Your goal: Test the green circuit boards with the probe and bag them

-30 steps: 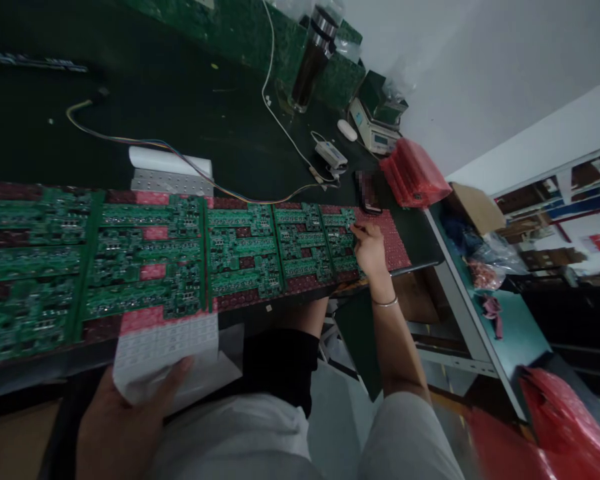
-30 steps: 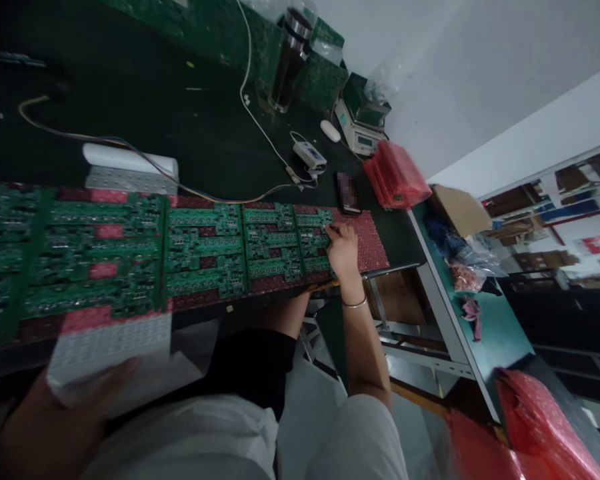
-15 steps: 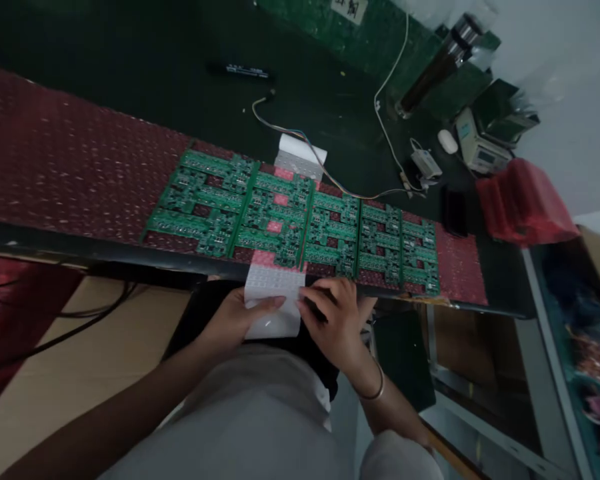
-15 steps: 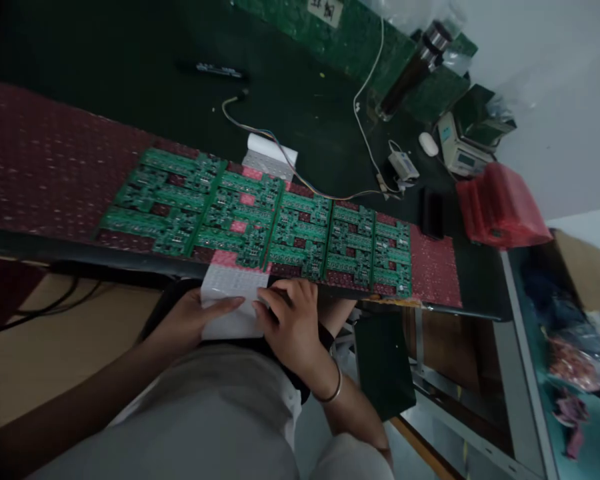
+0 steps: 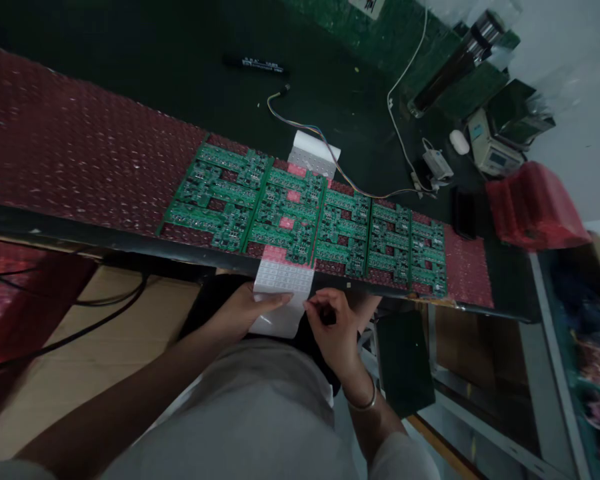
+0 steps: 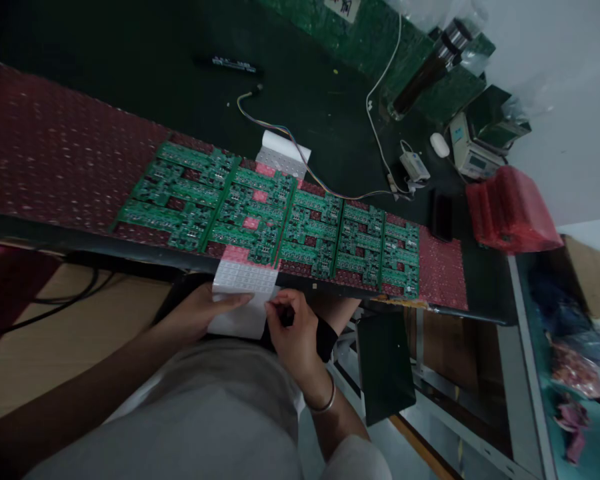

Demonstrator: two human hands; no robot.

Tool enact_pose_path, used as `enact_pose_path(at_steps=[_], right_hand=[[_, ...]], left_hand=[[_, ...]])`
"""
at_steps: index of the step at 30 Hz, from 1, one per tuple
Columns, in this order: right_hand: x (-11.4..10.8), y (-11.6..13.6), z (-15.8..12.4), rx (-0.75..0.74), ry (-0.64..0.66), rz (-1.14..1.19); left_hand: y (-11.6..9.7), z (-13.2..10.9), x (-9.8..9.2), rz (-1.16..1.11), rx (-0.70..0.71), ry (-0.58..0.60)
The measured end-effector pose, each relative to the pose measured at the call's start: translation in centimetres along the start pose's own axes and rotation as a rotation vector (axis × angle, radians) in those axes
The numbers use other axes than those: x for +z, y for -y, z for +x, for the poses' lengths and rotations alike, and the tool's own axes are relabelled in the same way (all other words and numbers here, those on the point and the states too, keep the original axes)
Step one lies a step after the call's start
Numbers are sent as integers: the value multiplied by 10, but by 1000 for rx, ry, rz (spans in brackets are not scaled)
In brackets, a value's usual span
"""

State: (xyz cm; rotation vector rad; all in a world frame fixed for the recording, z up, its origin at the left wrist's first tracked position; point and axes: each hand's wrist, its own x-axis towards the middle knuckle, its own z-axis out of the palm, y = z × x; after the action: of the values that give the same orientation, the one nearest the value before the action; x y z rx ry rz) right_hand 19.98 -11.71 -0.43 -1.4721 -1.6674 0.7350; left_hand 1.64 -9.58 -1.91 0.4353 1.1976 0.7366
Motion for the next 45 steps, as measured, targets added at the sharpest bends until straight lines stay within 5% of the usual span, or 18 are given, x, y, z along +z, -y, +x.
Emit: enact_pose_path(at_steps=[8,27,33,45], right_hand=[[-2,4,1,17,63,42],[-14,3,22,-504,21,-400],[-15,11,24,-415,38,-257],[-8,9,25,-570,125,-273]], left_hand=[[4,0,3,-81,19,-50],[8,-3,12,-254,43,-42],[4,-7,17,-283,37,-100],[9,-7,21,-302,73,-151]])
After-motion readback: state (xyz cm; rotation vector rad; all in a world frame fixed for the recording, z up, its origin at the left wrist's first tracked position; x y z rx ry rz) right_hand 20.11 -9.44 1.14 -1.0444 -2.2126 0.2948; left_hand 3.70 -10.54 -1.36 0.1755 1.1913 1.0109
